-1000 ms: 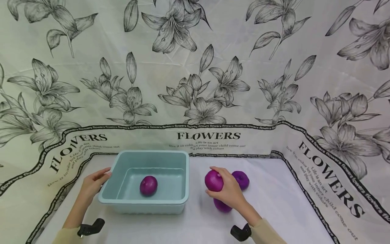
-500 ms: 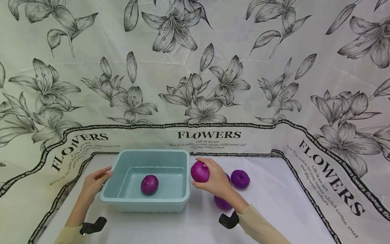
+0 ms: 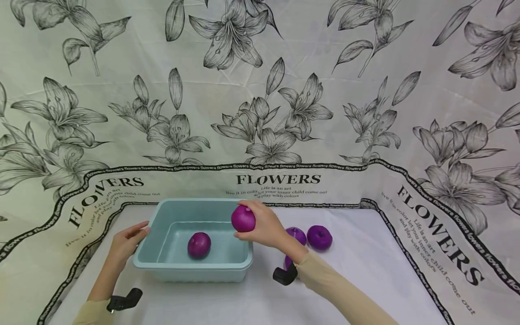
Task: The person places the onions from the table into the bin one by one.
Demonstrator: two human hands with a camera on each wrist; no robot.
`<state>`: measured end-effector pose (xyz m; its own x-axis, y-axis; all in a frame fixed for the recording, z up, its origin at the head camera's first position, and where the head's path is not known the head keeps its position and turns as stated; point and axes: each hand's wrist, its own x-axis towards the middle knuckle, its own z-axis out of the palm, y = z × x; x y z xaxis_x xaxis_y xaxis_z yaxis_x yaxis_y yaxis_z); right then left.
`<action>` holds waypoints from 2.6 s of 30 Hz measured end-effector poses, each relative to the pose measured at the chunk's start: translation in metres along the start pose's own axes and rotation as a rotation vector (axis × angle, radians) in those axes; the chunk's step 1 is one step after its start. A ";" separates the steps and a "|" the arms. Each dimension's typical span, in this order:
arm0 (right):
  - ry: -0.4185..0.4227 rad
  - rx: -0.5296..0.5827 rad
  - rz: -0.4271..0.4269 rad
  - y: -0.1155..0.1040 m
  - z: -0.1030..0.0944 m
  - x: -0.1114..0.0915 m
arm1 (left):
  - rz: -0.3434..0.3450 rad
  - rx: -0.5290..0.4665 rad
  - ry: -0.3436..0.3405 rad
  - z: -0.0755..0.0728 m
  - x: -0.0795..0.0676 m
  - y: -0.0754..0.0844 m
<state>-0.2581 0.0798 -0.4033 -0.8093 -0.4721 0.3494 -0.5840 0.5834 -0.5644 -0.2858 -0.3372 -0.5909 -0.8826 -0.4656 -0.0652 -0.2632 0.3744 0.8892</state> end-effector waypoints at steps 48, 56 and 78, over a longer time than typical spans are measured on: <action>-0.828 -0.213 -0.071 -0.022 0.082 0.096 | 0.007 0.037 0.000 -0.001 0.001 -0.004; -0.787 -0.241 0.017 -0.016 0.089 0.094 | 0.049 -0.015 -0.019 -0.006 -0.009 0.009; -0.810 -0.402 0.071 0.006 0.111 0.093 | 0.041 0.013 0.035 0.007 0.009 -0.011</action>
<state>-0.3298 -0.0335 -0.4576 -0.6415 -0.6578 -0.3947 -0.6352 0.7440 -0.2074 -0.2940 -0.3401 -0.6047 -0.8787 -0.4772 -0.0123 -0.2320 0.4044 0.8847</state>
